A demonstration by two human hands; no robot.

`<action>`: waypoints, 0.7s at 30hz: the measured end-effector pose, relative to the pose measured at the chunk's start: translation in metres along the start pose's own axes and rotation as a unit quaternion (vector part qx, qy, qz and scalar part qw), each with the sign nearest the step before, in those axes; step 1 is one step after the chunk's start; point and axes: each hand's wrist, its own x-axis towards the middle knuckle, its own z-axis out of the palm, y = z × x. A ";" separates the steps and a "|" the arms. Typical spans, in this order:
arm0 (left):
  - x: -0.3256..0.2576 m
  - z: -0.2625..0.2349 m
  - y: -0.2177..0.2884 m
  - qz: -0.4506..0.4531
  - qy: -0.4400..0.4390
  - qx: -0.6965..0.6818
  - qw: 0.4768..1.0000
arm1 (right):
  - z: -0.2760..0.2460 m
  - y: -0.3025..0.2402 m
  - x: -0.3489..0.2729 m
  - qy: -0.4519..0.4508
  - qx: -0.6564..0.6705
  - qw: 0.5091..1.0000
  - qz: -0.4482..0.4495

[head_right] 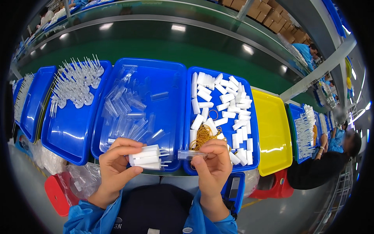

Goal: The person assembles small white cylindrical components by inserting them into clear plastic tubes and securing them with rubber bands. The person repeatedly picks up the components from blue trays, aligns them, and places the rubber bands around the bundle. The assembled units are placed into a yellow tray.

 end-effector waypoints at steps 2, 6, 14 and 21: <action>-0.001 0.000 -0.001 0.003 0.001 0.005 1.000 | 0.004 -0.005 -0.001 -0.004 0.005 0.999 0.044; -0.001 0.000 -0.003 0.005 0.000 0.039 0.999 | 0.011 -0.010 -0.004 -0.020 0.001 0.996 0.091; -0.001 0.001 -0.003 -0.004 0.012 0.066 0.998 | 0.013 -0.012 -0.010 -0.043 -0.064 0.992 0.100; -0.003 0.001 -0.002 -0.011 0.015 0.091 0.996 | 0.017 -0.014 -0.011 -0.048 -0.046 0.992 0.103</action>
